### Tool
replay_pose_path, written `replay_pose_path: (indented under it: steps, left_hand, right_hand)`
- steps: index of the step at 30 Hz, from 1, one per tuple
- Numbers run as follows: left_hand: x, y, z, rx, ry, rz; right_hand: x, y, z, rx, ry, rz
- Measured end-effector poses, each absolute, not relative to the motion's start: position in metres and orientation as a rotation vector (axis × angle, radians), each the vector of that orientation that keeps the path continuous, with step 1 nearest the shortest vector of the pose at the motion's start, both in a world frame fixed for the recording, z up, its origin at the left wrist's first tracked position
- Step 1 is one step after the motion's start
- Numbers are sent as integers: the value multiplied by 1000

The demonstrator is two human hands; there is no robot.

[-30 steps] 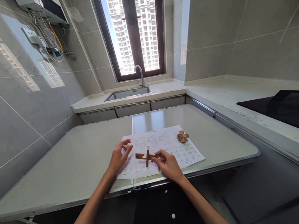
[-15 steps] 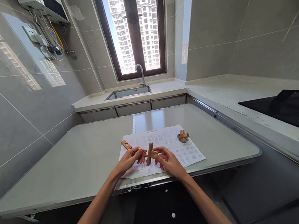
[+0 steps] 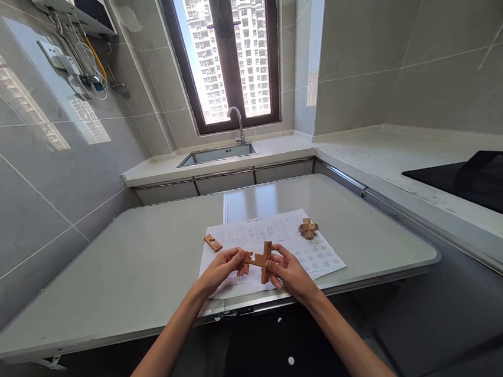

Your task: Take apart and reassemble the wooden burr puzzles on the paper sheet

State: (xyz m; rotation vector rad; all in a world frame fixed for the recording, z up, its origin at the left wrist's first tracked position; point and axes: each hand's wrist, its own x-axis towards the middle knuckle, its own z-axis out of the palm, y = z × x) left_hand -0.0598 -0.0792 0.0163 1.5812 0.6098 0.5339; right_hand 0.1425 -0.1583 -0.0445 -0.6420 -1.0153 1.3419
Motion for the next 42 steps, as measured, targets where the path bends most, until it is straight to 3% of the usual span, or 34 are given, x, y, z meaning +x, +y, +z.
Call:
replay_pose_path:
  steps: [19, 24, 37, 42]
  left_hand:
    - [-67, -81, 9, 1535, 652, 581]
    - [-78, -74, 8, 1506, 763, 743]
    - [-71, -86, 26, 1884, 773, 546]
    - [-71, -84, 16, 1826, 757, 545]
  right_hand:
    - [142, -175, -20, -753, -1049, 1354]
    - [159, -181, -19, -758, -1001, 1392]
    - [135, -169, 1, -1223, -1517, 678]
    - [128, -164, -3, -1318, -1588, 563]
